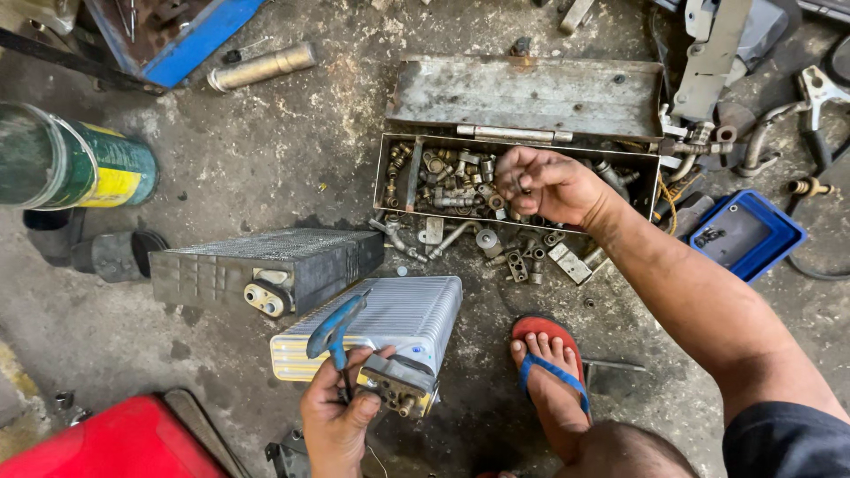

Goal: The person sits on the floor and assembles a mechanical part using a hammer and various small metal components from a toolbox. They repeatedly hammer a pin into the part and adjust its position.

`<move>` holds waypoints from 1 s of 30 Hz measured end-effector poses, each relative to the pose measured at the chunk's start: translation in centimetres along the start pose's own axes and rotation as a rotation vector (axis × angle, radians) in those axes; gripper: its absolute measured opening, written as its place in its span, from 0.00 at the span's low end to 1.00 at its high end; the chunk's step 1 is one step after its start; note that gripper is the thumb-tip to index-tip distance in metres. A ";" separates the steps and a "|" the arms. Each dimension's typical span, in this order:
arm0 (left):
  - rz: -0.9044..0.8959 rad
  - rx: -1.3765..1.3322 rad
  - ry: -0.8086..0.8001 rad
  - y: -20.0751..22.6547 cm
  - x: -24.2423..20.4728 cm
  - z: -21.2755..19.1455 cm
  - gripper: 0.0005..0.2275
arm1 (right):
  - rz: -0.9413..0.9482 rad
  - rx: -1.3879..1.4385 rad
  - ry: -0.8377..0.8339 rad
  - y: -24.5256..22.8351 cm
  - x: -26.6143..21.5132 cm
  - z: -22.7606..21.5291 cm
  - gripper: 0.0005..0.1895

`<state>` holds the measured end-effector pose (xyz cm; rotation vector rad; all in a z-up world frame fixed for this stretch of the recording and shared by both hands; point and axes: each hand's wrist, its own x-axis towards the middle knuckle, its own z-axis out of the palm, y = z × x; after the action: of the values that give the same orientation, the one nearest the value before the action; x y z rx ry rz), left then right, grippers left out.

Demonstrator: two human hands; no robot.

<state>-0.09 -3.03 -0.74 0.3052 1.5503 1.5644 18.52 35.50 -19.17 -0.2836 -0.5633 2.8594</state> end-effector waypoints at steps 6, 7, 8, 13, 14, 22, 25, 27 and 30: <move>-0.007 0.026 -0.019 -0.3 -0.1 -0.5 0.30 | 0.006 -0.007 0.036 -0.3 -1.0 -0.2 0.12; -0.014 0.024 -0.021 -0.2 0.0 -0.3 0.30 | 0.019 -0.121 0.099 -0.8 -1.2 0.0 0.09; -0.018 0.001 -0.025 -0.1 0.4 -0.1 0.29 | 0.030 -0.236 0.160 -1.2 -1.3 0.5 0.07; 0.001 0.058 -0.020 -0.5 0.3 0.9 0.24 | -0.331 -2.024 0.340 -1.7 -1.4 6.9 0.13; 0.053 -0.068 -0.120 -0.6 0.2 0.8 0.22 | -0.251 -1.884 0.384 -1.0 -1.6 8.8 0.11; 0.028 0.020 -0.066 0.6 0.3 2.4 0.22 | -0.021 -1.369 -0.035 1.1 -2.6 25.2 0.04; 0.064 -0.022 -0.065 0.4 0.5 2.5 0.23 | 0.009 -1.271 -0.219 2.4 -1.1 29.1 0.04; 0.086 -0.026 -0.071 0.2 0.5 2.5 0.24 | 0.116 -1.331 -0.192 3.3 -0.1 30.4 0.06; 0.092 0.039 -0.076 0.3 0.4 2.4 0.24 | 0.291 -1.410 -0.043 4.6 0.6 30.7 0.09</move>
<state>1.26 -1.06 -0.17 0.4582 1.5273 1.5759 10.14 20.73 6.84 -0.5001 -2.5797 2.1135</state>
